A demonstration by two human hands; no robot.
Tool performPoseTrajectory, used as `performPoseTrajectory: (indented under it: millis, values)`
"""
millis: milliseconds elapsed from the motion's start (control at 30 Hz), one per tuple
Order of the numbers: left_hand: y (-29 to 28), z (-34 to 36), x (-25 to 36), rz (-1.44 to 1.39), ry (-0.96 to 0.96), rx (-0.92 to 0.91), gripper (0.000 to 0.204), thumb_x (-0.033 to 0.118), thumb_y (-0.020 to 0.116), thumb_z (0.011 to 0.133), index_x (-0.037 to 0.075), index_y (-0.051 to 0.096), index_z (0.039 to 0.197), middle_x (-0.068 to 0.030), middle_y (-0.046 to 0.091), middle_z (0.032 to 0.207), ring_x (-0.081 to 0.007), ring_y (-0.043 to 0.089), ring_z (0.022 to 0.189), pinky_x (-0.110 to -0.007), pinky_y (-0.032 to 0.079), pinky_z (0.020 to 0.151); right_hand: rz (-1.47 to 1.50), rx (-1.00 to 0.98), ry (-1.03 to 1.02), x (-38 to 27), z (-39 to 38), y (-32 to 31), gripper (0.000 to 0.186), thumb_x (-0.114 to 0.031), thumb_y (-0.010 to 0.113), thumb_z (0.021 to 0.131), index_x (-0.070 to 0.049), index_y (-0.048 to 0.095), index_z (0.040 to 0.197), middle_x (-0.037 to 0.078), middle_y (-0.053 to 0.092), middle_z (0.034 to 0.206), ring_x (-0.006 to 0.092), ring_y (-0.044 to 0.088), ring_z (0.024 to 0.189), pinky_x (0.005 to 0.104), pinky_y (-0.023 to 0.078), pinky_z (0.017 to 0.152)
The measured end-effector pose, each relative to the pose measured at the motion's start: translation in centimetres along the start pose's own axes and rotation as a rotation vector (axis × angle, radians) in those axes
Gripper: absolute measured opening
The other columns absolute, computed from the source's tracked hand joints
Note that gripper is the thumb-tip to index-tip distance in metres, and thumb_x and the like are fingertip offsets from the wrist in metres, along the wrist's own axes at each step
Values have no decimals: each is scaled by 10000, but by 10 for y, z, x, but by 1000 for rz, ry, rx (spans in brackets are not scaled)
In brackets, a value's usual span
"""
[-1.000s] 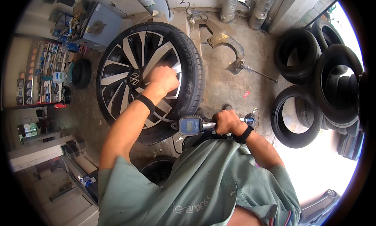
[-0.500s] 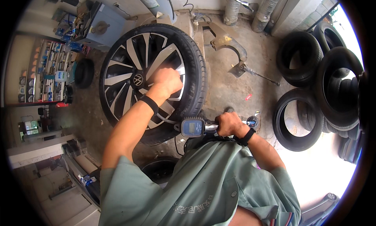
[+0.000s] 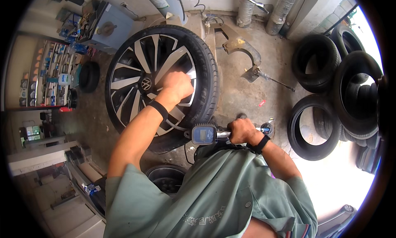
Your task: The person mounts a tire onto a wheel using a tire changer machine and then inflates the tire with an air compressor.
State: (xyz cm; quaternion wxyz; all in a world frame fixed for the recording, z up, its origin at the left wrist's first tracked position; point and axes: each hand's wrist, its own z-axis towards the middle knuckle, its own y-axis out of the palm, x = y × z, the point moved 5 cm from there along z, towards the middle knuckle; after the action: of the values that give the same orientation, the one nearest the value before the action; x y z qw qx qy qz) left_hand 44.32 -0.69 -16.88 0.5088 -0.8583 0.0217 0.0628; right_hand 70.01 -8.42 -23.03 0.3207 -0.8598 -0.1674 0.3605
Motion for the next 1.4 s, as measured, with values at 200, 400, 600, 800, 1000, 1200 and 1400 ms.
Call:
performPoseTrajectory:
  millis: [200, 400, 600, 800, 1000, 1200, 1400]
  values:
    - [2, 1, -1, -1, 16, 14, 299, 233, 543, 859, 47, 776, 845, -187, 733, 892, -352, 713, 881, -426, 555, 814, 5, 2, 4, 0, 1, 0, 266, -217, 609, 671, -110, 745, 873, 195, 703, 827, 399, 681, 838, 467, 554, 751]
    - [-2, 0, -1, 14, 19, 35, 325, 262, 532, 899, 55, 776, 843, -194, 731, 900, -357, 710, 892, -433, 554, 820, -20, 14, 1, 2, 1, 1, 242, -249, 619, 696, -102, 745, 842, 185, 715, 847, 367, 700, 852, 438, 559, 784]
    - [-2, 2, -1, -3, 9, 64, 268, 206, 557, 804, 50, 774, 823, -195, 728, 868, -364, 712, 859, -434, 557, 794, 16, 43, 2, 4, 2, 2, 220, -227, 606, 691, -92, 734, 810, 198, 707, 833, 379, 693, 834, 445, 558, 770]
    - [-2, 1, 2, 12, 11, 53, 283, 208, 545, 822, 41, 773, 831, -208, 725, 877, -369, 711, 864, -438, 555, 799, 12, 14, 13, 2, -1, 0, 221, -220, 598, 697, -88, 737, 807, 199, 709, 838, 381, 693, 839, 445, 557, 781]
    - [-3, -1, 1, 13, -5, 9, 319, 262, 546, 897, 41, 772, 855, -197, 728, 886, -366, 708, 875, -435, 552, 807, 3, 20, 6, -1, -2, -3, 235, -225, 594, 705, -90, 745, 824, 198, 712, 853, 377, 695, 860, 441, 556, 796]
    - [-1, 0, -1, 6, 5, -4, 308, 238, 526, 878, 62, 779, 877, -170, 738, 927, -344, 713, 891, -422, 557, 809, -8, 47, -17, -2, 0, -3, 243, -222, 587, 703, -86, 743, 831, 198, 711, 838, 384, 697, 826, 449, 558, 763]
    - [-4, -2, -1, -29, -20, -1, 262, 192, 605, 768, 78, 786, 920, -141, 748, 956, -293, 723, 933, -383, 563, 822, -21, 77, -54, -3, 1, -5, 231, -228, 609, 679, -85, 731, 813, 190, 707, 817, 388, 688, 811, 456, 554, 759]
